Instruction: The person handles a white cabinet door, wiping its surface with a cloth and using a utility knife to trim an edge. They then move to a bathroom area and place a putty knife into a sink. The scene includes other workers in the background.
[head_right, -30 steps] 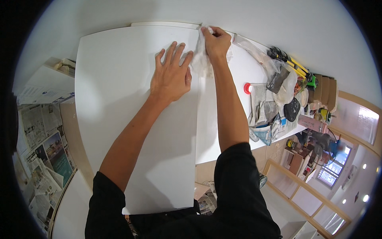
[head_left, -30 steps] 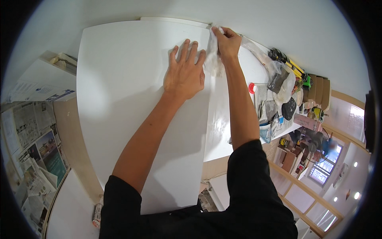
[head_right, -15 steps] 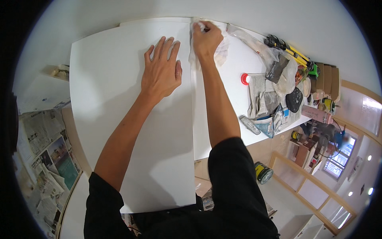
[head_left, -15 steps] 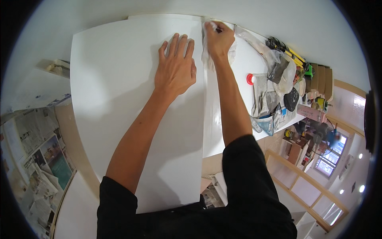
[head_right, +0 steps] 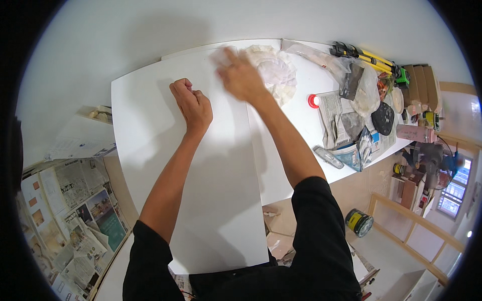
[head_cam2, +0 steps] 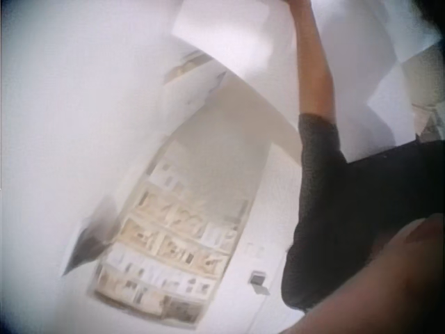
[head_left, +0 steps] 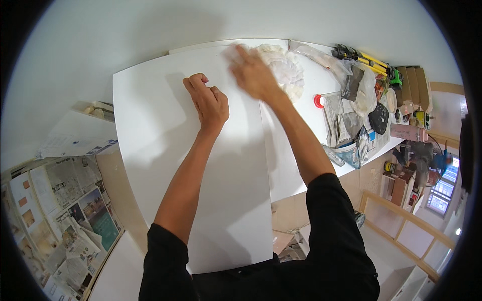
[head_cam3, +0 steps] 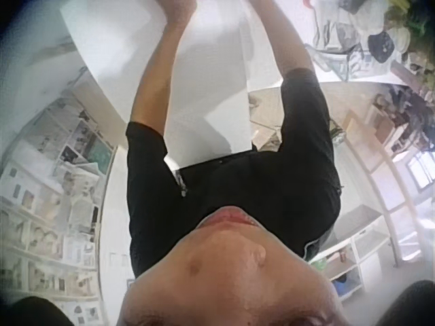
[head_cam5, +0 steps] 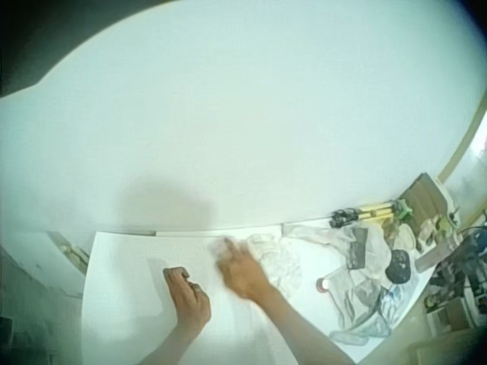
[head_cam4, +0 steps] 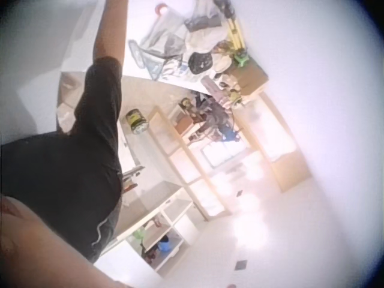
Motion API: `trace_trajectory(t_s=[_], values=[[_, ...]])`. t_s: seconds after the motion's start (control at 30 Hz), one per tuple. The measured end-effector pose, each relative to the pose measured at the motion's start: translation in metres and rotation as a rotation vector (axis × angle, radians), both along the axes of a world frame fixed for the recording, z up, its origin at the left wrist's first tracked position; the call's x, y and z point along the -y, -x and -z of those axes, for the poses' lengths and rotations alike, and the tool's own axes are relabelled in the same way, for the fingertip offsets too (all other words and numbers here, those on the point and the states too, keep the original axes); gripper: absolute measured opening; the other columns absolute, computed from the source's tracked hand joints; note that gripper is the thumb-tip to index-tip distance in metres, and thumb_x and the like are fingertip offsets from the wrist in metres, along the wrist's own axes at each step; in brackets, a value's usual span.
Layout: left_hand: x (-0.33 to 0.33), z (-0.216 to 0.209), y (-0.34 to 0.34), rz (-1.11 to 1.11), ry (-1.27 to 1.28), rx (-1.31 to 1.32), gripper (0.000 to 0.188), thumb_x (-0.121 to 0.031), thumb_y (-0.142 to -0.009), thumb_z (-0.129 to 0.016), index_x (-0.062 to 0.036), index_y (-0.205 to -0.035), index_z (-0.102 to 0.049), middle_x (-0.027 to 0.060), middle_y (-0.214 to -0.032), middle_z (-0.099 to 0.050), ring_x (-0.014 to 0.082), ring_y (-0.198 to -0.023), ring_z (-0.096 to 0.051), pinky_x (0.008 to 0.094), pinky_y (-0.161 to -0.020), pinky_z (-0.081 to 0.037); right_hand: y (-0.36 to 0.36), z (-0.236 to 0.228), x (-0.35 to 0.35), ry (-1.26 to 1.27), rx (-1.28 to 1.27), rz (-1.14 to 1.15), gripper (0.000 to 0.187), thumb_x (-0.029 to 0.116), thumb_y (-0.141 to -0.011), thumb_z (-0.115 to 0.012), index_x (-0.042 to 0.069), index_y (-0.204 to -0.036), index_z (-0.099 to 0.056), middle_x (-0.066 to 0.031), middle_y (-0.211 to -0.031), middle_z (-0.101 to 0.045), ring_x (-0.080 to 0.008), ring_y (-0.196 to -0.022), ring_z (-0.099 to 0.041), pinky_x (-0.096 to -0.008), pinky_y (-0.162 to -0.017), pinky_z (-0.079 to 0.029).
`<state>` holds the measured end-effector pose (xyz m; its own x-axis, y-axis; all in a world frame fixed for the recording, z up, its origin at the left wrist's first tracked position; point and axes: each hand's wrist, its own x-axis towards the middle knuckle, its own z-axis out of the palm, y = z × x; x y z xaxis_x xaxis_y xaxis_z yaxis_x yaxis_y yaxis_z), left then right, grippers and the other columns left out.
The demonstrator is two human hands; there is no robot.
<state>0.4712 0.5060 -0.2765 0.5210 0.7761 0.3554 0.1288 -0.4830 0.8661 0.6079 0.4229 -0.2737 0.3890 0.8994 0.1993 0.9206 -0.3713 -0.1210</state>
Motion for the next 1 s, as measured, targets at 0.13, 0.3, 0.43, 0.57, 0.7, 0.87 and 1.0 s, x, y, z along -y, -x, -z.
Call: trace_trajectory(t_s=[0.13, 0.3, 0.43, 0.57, 0.7, 0.87, 1.0], values=[[-0.016, 0.005, 0.004, -0.058, -0.028, 0.058, 0.02, 0.011, -0.075, -0.041, 0.0009, -0.093, -0.04, 0.0133, -0.091, -0.039, 0.026, -0.08, -0.04, 0.038, -0.076, -0.039, 0.015, 0.01, -0.023, -0.223, -0.078, -0.042, 0.044, 0.027, -0.098, -0.05, 0.013, -0.139, -0.053, -0.0122, -0.147, -0.048, -0.0335, -0.135, -0.044, -0.0476, -0.116, -0.03], [-0.001, 0.009, -0.003, -0.09, 0.093, 0.096, 0.018, 0.009, -0.076, -0.041, 0.0001, -0.091, -0.04, 0.0102, -0.089, -0.04, 0.021, -0.076, -0.04, 0.0338, -0.071, -0.041, -0.022, 0.019, 0.006, -0.169, 0.119, 0.472, 0.044, 0.024, -0.097, -0.047, -0.006, -0.129, -0.055, -0.0287, -0.143, -0.045, -0.0426, -0.134, -0.042, -0.0513, -0.116, -0.027], [-0.011, 0.006, 0.005, -0.048, 0.04, 0.088, 0.017, 0.009, -0.076, -0.042, -0.0003, -0.09, -0.039, 0.0104, -0.087, -0.039, 0.021, -0.075, -0.04, 0.034, -0.071, -0.041, -0.014, -0.011, 0.039, -0.205, -0.056, 0.559, 0.034, 0.012, -0.088, -0.057, -0.001, -0.119, -0.061, -0.0244, -0.127, -0.057, -0.0407, -0.12, -0.052, -0.053, -0.102, -0.04], [0.004, 0.005, -0.007, -0.054, 0.15, 0.171, 0.015, 0.008, -0.078, -0.042, -0.0011, -0.09, -0.039, 0.0081, -0.087, -0.04, 0.0196, -0.075, -0.04, 0.0336, -0.07, -0.041, -0.032, -0.012, 0.082, -0.44, -0.256, 0.65, 0.026, 0.006, -0.084, -0.059, 0.004, -0.11, -0.065, -0.017, -0.107, -0.065, -0.0336, -0.103, -0.06, -0.0488, -0.088, -0.047], [-0.02, -0.002, 0.003, -0.136, 0.638, 0.522, 0.016, 0.003, -0.077, -0.043, -0.0051, -0.09, -0.04, 0.0047, -0.086, -0.038, 0.0184, -0.073, -0.039, 0.0336, -0.066, -0.038, 0.058, -0.051, 0.033, -0.854, -0.294, 0.343, 0.023, 0.0, -0.081, -0.059, 0.004, -0.102, -0.067, -0.0156, -0.099, -0.065, -0.0325, -0.095, -0.06, -0.0449, -0.085, -0.046], [-0.031, -0.024, 0.106, -0.549, 0.666, 0.475, 0.013, -0.007, -0.074, -0.048, -0.0073, -0.087, -0.048, 0.0003, -0.086, -0.042, 0.0147, -0.083, -0.043, 0.0291, -0.075, -0.037, 0.148, -0.015, -0.033, -0.459, -0.288, -0.106, 0.037, 0.015, -0.082, -0.068, 0.011, -0.118, -0.068, -0.0127, -0.106, -0.058, -0.0307, -0.102, -0.053, -0.0481, -0.086, -0.039], [-0.081, -0.006, 0.3, -0.505, 0.147, -0.226, 0.029, -0.016, -0.095, -0.05, -0.0004, -0.118, -0.055, 0.0104, -0.115, -0.056, 0.0255, -0.109, -0.052, 0.0372, -0.093, -0.041, 0.212, -0.007, -0.078, -0.203, -0.222, -0.337, 0.054, 0.037, -0.095, -0.05, 0.007, -0.141, -0.049, -0.0213, -0.154, -0.035, -0.0371, -0.146, -0.025, -0.0565, -0.117, -0.02]])
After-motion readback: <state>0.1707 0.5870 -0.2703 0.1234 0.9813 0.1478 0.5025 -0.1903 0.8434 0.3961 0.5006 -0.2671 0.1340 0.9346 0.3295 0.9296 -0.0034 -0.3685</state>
